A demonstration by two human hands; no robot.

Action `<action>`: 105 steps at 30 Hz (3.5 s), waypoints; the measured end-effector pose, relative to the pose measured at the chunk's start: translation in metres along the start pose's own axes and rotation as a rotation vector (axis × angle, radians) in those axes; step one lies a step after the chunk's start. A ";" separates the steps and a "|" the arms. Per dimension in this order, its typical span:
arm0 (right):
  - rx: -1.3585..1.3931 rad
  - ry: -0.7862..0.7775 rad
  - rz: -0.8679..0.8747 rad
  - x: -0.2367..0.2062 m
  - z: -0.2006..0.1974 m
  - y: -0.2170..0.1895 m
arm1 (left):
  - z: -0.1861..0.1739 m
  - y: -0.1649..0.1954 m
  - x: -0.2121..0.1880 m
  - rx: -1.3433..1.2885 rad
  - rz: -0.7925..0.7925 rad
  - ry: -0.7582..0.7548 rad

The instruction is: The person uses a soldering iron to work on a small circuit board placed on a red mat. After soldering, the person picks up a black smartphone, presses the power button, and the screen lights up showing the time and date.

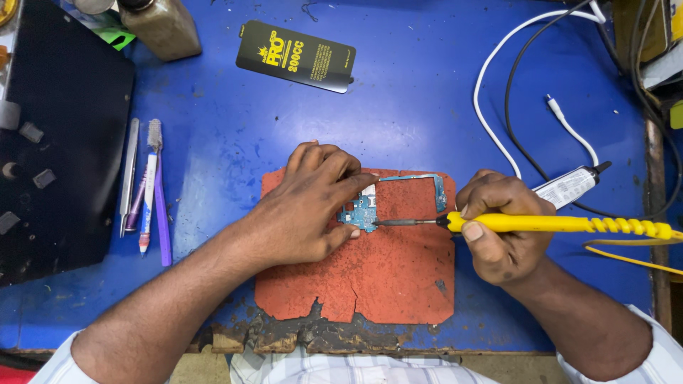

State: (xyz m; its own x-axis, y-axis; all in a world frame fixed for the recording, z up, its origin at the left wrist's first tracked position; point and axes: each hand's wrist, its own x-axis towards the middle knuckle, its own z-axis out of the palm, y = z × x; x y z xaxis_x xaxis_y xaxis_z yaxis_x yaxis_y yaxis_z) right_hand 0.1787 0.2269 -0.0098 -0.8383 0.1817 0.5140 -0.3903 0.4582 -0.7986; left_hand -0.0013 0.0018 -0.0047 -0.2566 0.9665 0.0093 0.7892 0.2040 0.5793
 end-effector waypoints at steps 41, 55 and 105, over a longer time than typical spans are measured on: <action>-0.007 -0.034 0.010 0.000 0.001 -0.002 | -0.003 0.002 -0.002 -0.041 0.054 0.073; 0.001 -0.028 0.023 -0.002 0.001 -0.002 | -0.001 0.001 -0.004 -0.008 0.071 0.074; -0.007 -0.036 0.000 -0.003 0.003 0.001 | 0.000 0.002 -0.003 -0.019 0.038 0.064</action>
State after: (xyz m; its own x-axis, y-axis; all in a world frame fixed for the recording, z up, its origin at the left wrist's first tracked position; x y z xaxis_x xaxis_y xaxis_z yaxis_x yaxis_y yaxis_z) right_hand 0.1796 0.2241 -0.0131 -0.8516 0.1500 0.5023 -0.3877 0.4647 -0.7961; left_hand 0.0007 -0.0003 -0.0042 -0.2626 0.9613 0.0833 0.7885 0.1640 0.5927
